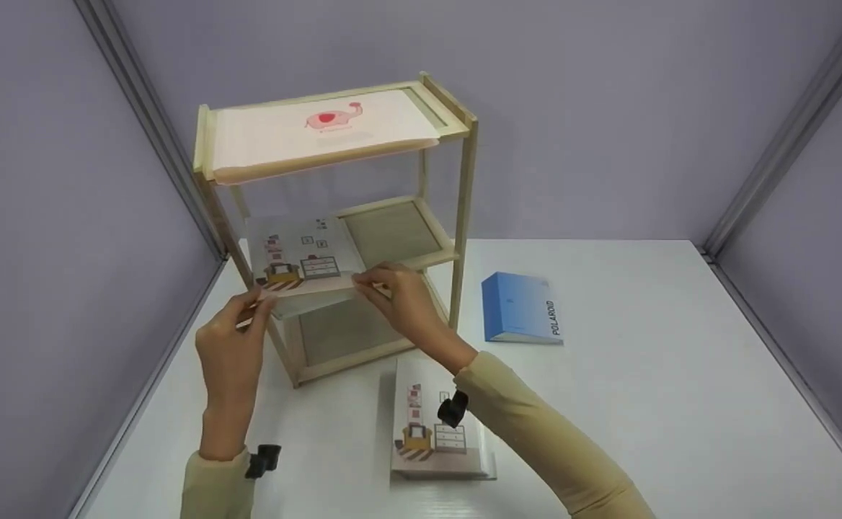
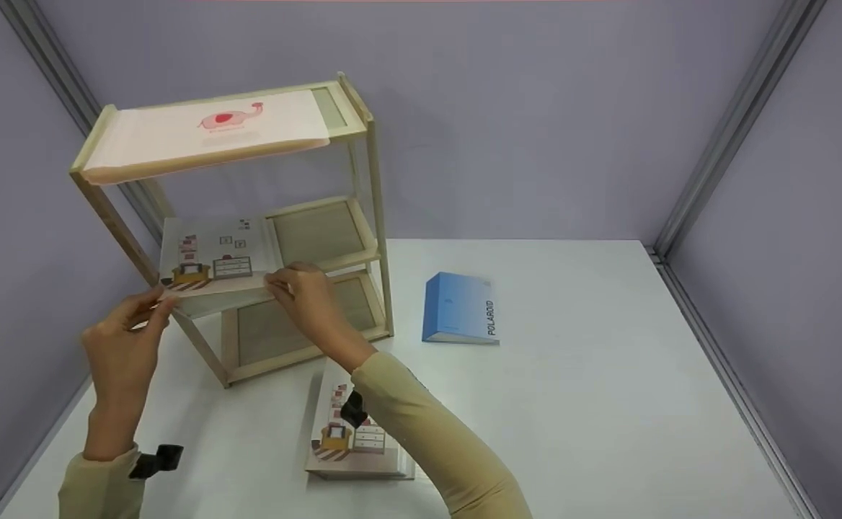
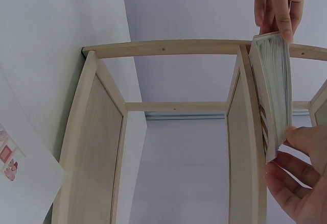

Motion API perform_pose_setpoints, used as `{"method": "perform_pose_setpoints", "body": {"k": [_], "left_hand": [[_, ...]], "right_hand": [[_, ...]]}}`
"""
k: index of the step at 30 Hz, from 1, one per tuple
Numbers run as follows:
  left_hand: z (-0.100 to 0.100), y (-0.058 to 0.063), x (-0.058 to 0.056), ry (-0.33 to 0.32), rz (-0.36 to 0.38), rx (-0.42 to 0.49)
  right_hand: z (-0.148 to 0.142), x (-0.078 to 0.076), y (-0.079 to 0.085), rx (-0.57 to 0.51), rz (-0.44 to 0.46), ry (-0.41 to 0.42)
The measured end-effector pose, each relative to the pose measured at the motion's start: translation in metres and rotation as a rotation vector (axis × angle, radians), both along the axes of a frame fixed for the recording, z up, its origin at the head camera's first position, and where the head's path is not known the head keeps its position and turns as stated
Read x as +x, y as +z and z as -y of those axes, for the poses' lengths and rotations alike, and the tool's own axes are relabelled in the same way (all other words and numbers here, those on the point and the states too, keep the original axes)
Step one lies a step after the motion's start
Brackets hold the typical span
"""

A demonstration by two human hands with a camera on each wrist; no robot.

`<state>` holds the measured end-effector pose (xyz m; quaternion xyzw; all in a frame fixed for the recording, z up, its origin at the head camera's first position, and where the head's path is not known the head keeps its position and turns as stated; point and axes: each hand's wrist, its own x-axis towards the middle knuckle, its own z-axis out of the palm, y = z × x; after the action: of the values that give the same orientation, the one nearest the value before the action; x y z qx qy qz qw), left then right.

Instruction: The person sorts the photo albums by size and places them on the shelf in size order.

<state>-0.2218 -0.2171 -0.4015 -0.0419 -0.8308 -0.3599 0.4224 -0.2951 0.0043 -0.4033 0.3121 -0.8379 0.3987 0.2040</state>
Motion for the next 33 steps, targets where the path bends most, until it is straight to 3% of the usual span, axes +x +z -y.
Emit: {"method": "perform_pose_setpoints", "body": {"k": [16, 33], "left_hand": [[0.0012, 0.0016, -0.0022, 0.011, 0.032, 0.027], [-0.0001, -0.0004, 0.0002, 0.019, 0.041, 0.044]], "right_hand": [[0.0028, -0.0021, -0.0005, -0.007, -0.003, -0.022], [0.0008, -0.0026, -0.005, -0.037, 0.009, 0.016]]}}
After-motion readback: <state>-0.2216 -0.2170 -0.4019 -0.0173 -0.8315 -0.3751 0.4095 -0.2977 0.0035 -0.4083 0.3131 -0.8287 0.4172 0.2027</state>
